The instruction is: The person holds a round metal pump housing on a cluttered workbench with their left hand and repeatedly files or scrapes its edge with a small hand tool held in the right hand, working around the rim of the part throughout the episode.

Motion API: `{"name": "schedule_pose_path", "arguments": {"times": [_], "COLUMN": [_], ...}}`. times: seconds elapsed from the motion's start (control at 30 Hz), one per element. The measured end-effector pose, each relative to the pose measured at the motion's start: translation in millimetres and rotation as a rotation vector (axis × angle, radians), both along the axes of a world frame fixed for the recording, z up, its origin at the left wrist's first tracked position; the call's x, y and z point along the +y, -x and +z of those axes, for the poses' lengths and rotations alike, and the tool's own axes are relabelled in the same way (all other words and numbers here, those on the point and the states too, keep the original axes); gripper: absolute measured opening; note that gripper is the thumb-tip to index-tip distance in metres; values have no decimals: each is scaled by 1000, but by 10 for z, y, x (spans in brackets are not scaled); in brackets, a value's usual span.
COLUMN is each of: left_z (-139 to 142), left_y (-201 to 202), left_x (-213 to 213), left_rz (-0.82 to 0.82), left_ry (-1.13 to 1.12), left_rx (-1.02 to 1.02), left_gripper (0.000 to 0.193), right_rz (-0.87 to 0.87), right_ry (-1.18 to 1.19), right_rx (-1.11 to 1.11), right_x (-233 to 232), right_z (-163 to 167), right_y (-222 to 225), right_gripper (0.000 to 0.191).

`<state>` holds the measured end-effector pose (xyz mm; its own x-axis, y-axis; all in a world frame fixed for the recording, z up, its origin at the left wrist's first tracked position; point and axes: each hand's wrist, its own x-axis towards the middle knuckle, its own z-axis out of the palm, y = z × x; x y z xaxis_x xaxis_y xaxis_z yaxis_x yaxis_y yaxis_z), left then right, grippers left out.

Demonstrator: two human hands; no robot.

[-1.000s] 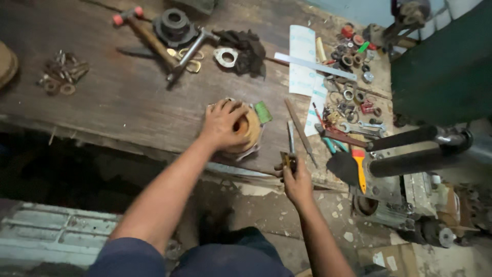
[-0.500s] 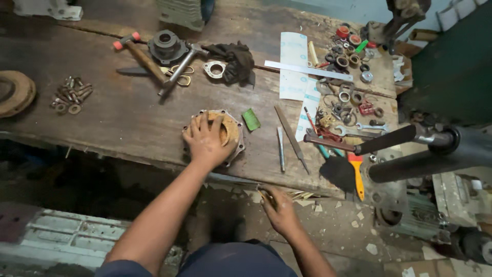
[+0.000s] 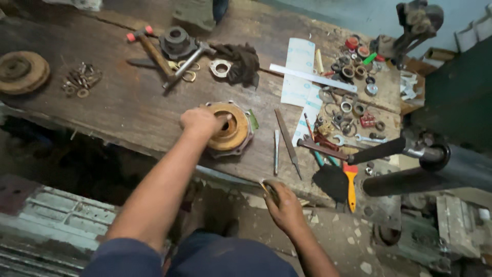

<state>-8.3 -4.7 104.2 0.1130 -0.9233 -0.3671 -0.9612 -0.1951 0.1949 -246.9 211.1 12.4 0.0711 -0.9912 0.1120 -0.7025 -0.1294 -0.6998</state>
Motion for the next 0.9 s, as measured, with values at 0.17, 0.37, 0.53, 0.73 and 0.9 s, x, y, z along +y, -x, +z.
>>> {"name": "schedule_pose_path", "arguments": {"times": [0.17, 0.37, 0.53, 0.73, 0.9], "left_z": [-18, -348, -402, -476, -652], "left_y": [57, 199, 52, -13, -205], "left_x": [128, 67, 0, -64, -164], "left_rz": [-272, -299, -276, -275, -465], "left_ry": [330, 645, 478, 498, 528], "left_rx": [-26, 197, 231, 271, 400], "left_gripper": [86, 69, 68, 59, 55], "right_rz": [-46, -76, -65, -79, -62], "right_ry": [38, 67, 92, 70, 9], "right_rx": [6, 242, 276, 379, 449], "right_x": [-134, -555, -854, -1294, -1431], "right_z": [40, 54, 89, -5, -28], "right_y": [68, -45, -188, -421, -609], "right_gripper": [40, 35, 34, 39, 40]}}
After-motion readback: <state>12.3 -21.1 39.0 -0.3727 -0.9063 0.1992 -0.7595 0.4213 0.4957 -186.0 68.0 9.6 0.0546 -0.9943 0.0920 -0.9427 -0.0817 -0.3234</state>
